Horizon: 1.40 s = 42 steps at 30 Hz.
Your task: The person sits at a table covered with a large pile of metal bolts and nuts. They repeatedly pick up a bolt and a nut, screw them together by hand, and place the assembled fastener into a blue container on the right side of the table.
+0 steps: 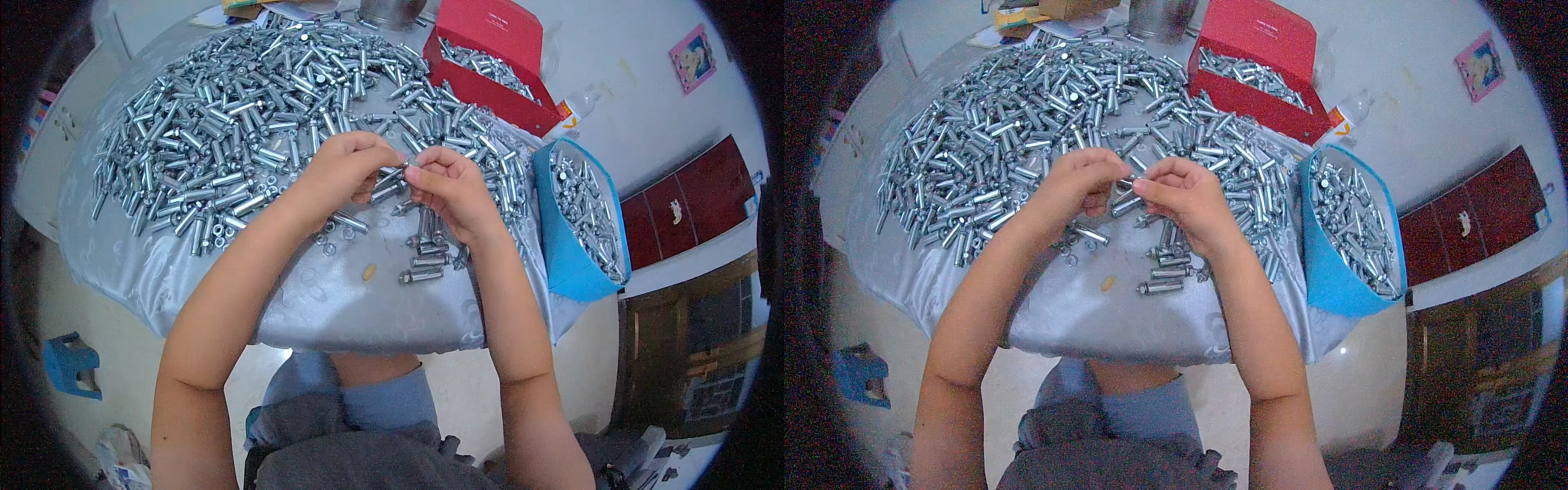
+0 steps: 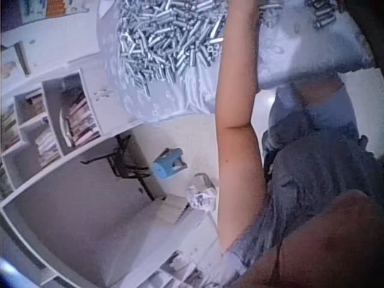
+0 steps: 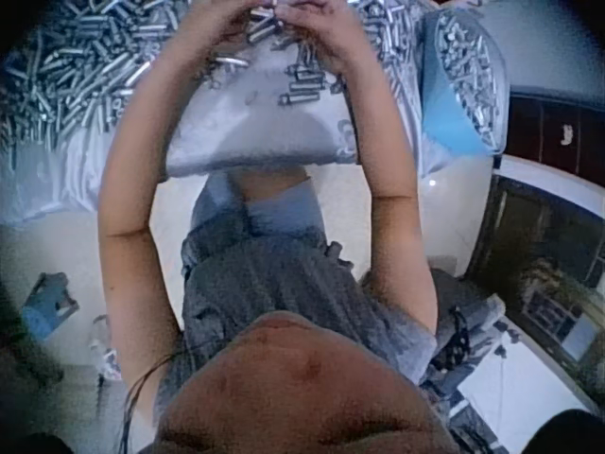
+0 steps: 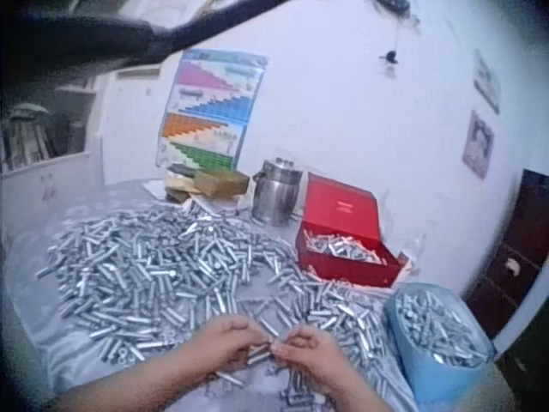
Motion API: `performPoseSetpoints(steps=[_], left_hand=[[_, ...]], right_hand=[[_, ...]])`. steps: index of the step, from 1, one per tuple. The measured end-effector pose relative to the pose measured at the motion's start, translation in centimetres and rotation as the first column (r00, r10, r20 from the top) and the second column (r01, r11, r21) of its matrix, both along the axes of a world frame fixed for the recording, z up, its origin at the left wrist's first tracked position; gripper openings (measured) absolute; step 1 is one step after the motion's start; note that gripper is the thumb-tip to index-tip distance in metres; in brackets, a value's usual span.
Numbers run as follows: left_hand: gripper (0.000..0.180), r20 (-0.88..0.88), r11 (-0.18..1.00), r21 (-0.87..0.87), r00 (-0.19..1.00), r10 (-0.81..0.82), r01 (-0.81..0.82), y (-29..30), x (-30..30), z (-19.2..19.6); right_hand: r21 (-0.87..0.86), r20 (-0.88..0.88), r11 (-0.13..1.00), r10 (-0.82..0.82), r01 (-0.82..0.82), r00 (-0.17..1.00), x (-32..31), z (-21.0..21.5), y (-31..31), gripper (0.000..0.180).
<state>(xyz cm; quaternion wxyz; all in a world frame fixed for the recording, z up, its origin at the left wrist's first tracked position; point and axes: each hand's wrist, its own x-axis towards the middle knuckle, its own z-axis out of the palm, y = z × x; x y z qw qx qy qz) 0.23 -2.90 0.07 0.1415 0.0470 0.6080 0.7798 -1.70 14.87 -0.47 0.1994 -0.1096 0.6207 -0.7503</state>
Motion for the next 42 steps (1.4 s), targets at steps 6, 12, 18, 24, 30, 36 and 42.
performPoseSetpoints(steps=[6, 12, 18, 24, 30, 36, 42], left_hand=[[0.011, 0.013, 0.996, 0.088, 1.0, -0.011, 0.01, 0.0, 0.3, 0.1], [0.014, -0.009, 0.995, 0.062, 0.996, -0.083, 0.084, 0.6, 0.5, 0.0], [0.016, 0.038, 0.956, 0.24, 0.982, -0.182, 0.168, 0.3, 0.5, -0.3], [0.018, 0.064, 0.957, 0.28, 0.993, -0.099, 0.077, 0.3, 0.3, -0.2], [0.021, 0.13, 0.927, 0.375, 0.989, -0.066, 0.012, 0.6, 0.4, -0.2], [0.028, 0.054, 0.988, 0.146, 0.997, -0.059, 0.05, 0.8, 0.9, 0.9], [0.026, 0.033, 0.995, 0.103, 0.999, 0.004, -0.007, 0.0, 0.5, 0.7]], right_hand=[[-0.051, -0.003, 0.998, 0.032, -0.032, 0.999, 0.1, 0.7, 0.4, 0.015], [-0.022, 0.058, 0.994, 0.111, -0.11, 0.992, 0.2, 0.6, 0.6, 0.017], [-0.124, 0.099, 0.956, 0.277, -0.264, 0.956, 0.5, 0.5, 0.5, 0.017], [-0.04, -0.346, 0.994, -0.105, 0.097, 0.932, 1.4, 1.2, -0.8, 0.016], [0.034, -0.517, 0.97, -0.19, 0.241, 0.835, 2.0, 0.8, -1.7, 0.014], [0.11, -0.786, 0.912, -0.164, 0.396, 0.596, 1.8, 0.3, -1.7, 0.014], [0.094, -0.805, 0.907, -0.174, 0.412, 0.567, 2.6, 1.4, -1.7, 0.016]])
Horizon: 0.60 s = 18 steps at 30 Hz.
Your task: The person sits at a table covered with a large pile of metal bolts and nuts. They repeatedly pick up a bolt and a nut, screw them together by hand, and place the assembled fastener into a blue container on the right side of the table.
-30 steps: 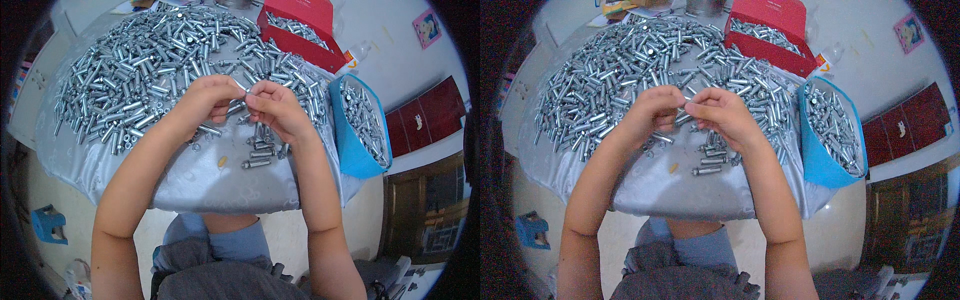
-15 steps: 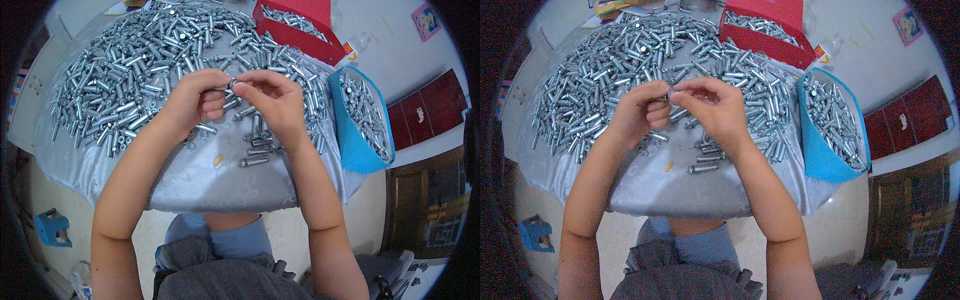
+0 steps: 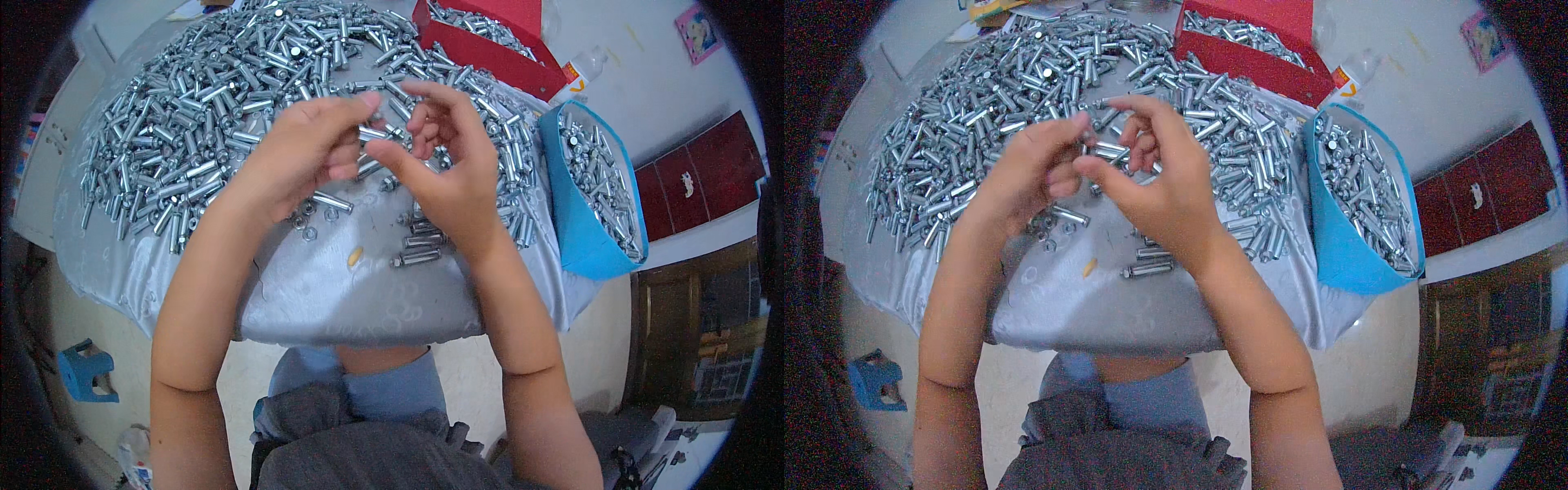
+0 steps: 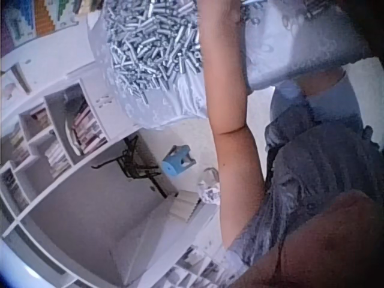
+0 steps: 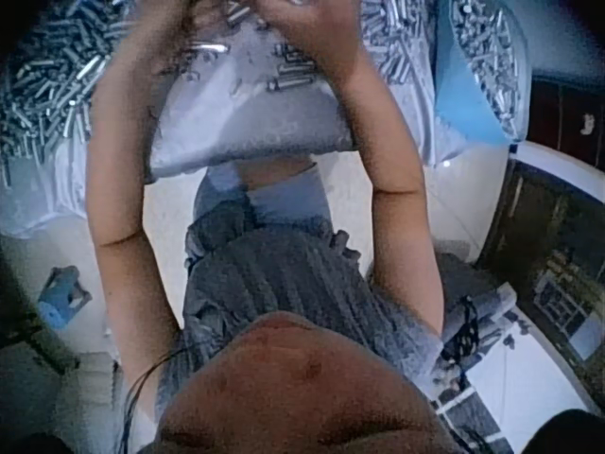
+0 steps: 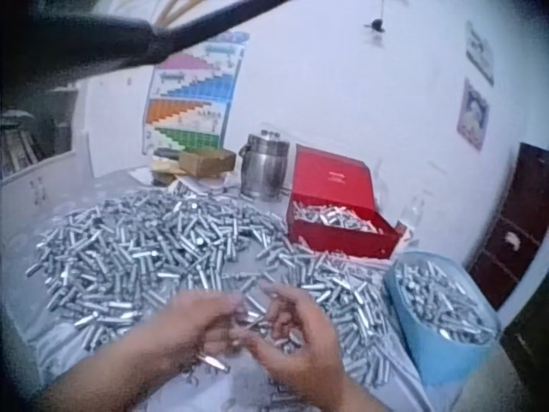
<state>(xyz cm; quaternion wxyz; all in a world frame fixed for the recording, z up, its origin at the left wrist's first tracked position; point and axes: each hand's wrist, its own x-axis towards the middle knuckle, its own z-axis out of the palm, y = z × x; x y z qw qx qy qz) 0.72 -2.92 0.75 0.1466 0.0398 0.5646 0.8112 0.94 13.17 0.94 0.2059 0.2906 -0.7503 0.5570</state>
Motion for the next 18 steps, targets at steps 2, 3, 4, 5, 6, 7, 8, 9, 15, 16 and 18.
performPoseSetpoints(steps=[2, 3, 4, 5, 6, 7, 8, 9, 15, 16, 18], left_hand=[[0.023, 0.046, 0.993, 0.085, 0.996, 0.08, -0.083, -0.2, 0.0, 0.6], [0.022, 0.063, 0.983, 0.138, 0.992, 0.11, -0.118, -0.4, -0.2, 0.5], [0.022, 0.079, 0.97, 0.19, 0.987, 0.137, -0.15, -0.7, -0.5, 0.5], [0.022, 0.097, 0.953, 0.241, 0.982, 0.164, -0.183, -0.9, -0.7, 0.6], [0.021, 0.111, 0.948, 0.247, 0.978, 0.178, -0.201, -0.9, -0.8, 0.7], [0.021, 0.106, 0.947, 0.254, 0.978, 0.177, -0.199, -1.0, -0.8, 0.6], [0.022, 0.102, 0.945, 0.26, 0.979, 0.175, -0.196, -1.1, -0.8, 0.4], [0.023, 0.097, 0.944, 0.267, 0.98, 0.172, -0.193, -1.2, -0.8, 0.3], [0.024, 0.11, 0.956, 0.211, 0.977, 0.184, -0.204, -0.7, -0.6, 0.1], [0.024, 0.095, 0.964, 0.168, 0.976, 0.194, -0.208, -0.7, -0.6, 0.1], [0.025, 0.064, 0.972, 0.082, 0.975, 0.213, -0.218, -0.6, -0.5, 0.2]], right_hand=[[0.278, -0.098, 0.948, 0.189, -0.155, 0.977, -0.2, -0.1, 0.4, 0.017], [0.415, -0.126, 0.884, 0.29, -0.215, 0.949, -0.3, -0.4, 0.6, 0.017], [0.394, -0.085, 0.867, 0.365, -0.305, 0.927, -0.3, -1.4, 0.2, 0.015], [0.468, -0.09, 0.833, 0.377, -0.295, 0.922, -0.2, -1.9, 0.1, 0.015], [0.539, -0.093, 0.794, 0.39, -0.283, 0.916, 0.0, -2.1, -0.1, 0.015], [0.605, -0.096, 0.749, 0.405, -0.27, 0.909, 0.1, -2.2, -0.3, 0.016], [0.641, -0.086, 0.727, 0.387, -0.246, 0.918, 0.2, -2.2, -0.5, 0.016], [0.652, -0.099, 0.722, 0.382, -0.231, 0.919, 0.3, -2.2, -0.5, 0.016], [0.595, -0.102, 0.771, 0.352, -0.227, 0.93, 0.0, -2.8, -0.6, 0.016], [0.571, -0.095, 0.787, 0.346, -0.234, 0.933, -0.2, -2.4, -0.5, 0.016], [0.458, 0.021, 0.85, 0.284, -0.261, 0.959, -0.2, -1.3, -0.1, 0.015]])
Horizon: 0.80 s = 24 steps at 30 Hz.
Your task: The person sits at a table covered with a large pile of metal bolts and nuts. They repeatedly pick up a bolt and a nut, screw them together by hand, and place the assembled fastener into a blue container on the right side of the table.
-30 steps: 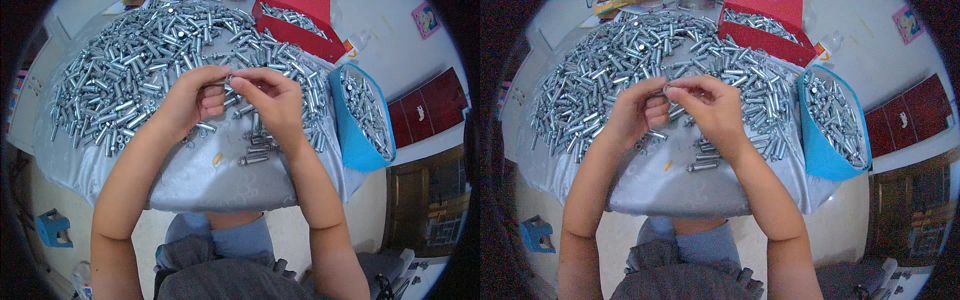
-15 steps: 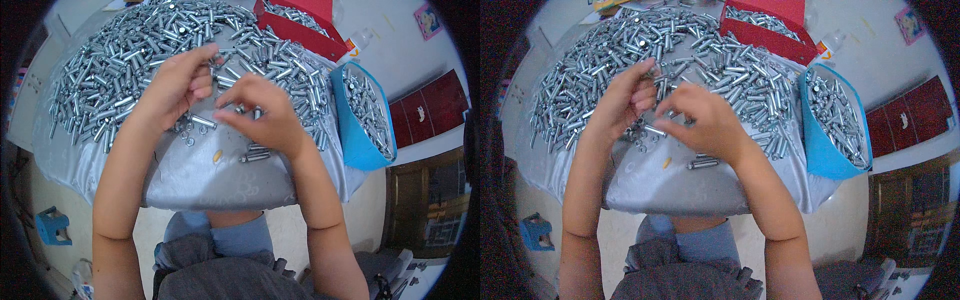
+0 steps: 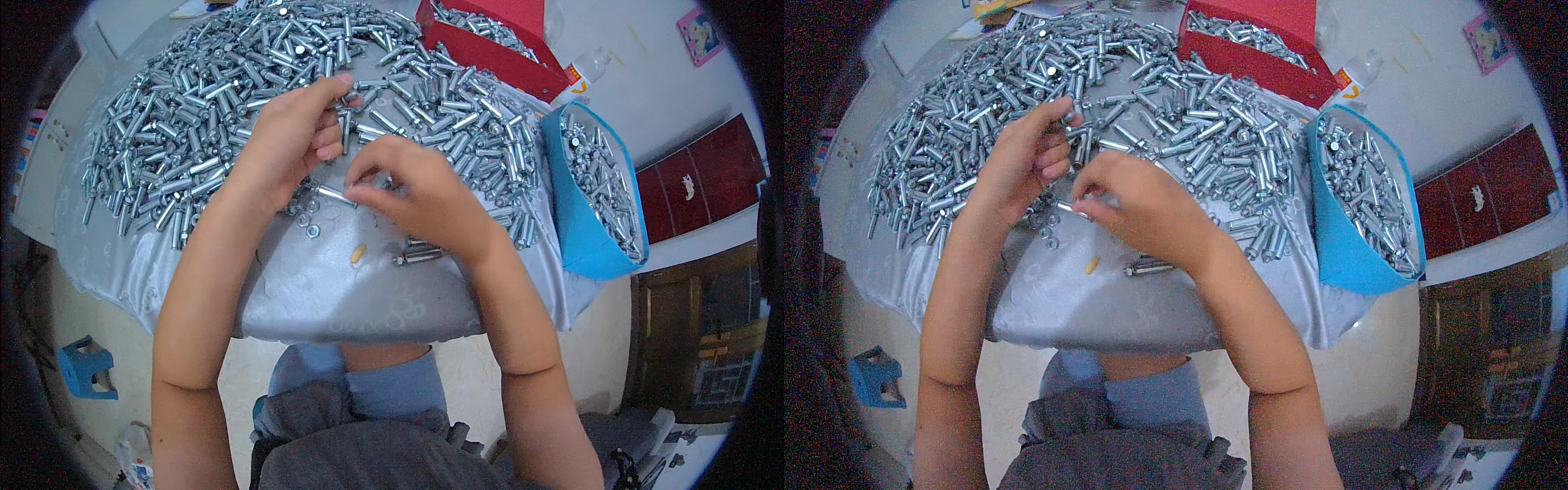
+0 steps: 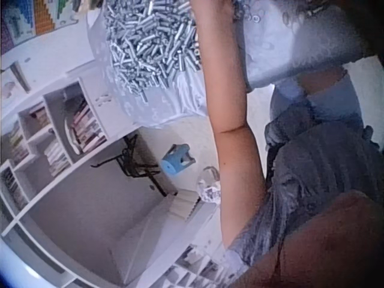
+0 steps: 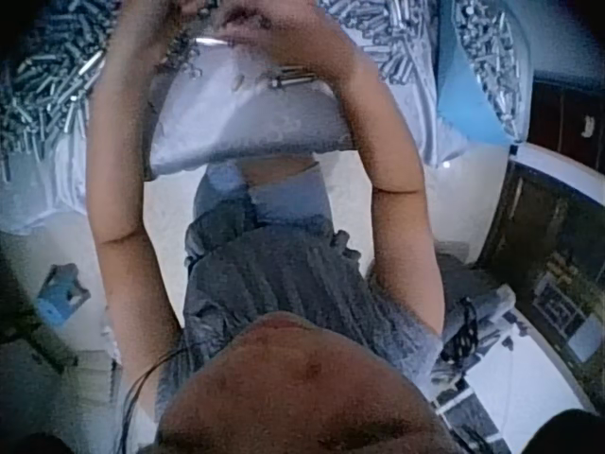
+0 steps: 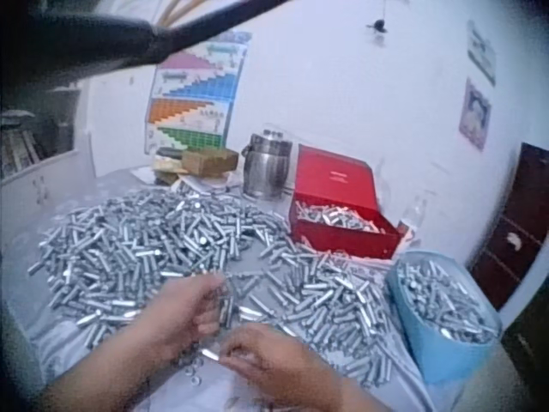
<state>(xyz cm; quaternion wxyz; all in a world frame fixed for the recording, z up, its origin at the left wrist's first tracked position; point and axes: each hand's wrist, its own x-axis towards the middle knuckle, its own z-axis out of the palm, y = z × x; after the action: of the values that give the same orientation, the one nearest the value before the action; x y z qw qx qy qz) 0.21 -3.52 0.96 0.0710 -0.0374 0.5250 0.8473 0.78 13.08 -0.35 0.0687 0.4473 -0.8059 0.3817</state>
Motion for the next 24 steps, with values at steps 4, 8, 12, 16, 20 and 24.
performPoseSetpoints(steps=[4, 8, 12, 16, 20, 24], left_hand=[[0.023, -0.057, 0.979, -0.205, 0.998, -0.036, 0.024, 0.6, 0.2, -0.4], [0.023, -0.03, 0.973, -0.217, 0.996, -0.087, 0.079, 1.3, 0.4, -0.6], [0.022, -0.025, 0.973, -0.193, 0.991, -0.133, 0.126, 1.4, 0.7, -0.4], [0.021, -0.001, 0.971, -0.162, 0.983, -0.181, 0.179, 1.2, 0.9, -0.4], [0.024, 0.011, 0.965, -0.113, 0.971, -0.239, 0.238, 1.3, 0.6, -0.7], [0.028, 0.036, 0.961, -0.067, 0.963, -0.266, 0.268, 1.2, 0.7, -0.6]], right_hand=[[-0.374, 0.45, 0.907, -0.004, 0.193, 0.893, -0.3, 1.0, 0.5, 0.014], [-0.506, 0.606, 0.829, 0.143, 0.241, 0.782, -0.9, 0.9, 0.7, 0.016], [-0.53, 0.648, 0.818, 0.222, 0.223, 0.729, -1.4, 0.5, 0.8, 0.016], [-0.53, 0.661, 0.815, 0.227, 0.232, 0.715, -1.4, 0.6, 0.9, 0.015], [-0.534, 0.635, 0.818, 0.221, 0.213, 0.74, -1.5, 0.7, 1.1, 0.014], [-0.525, 0.643, 0.83, 0.239, 0.191, 0.727, -1.7, 0.4, 1.2, 0.015]])
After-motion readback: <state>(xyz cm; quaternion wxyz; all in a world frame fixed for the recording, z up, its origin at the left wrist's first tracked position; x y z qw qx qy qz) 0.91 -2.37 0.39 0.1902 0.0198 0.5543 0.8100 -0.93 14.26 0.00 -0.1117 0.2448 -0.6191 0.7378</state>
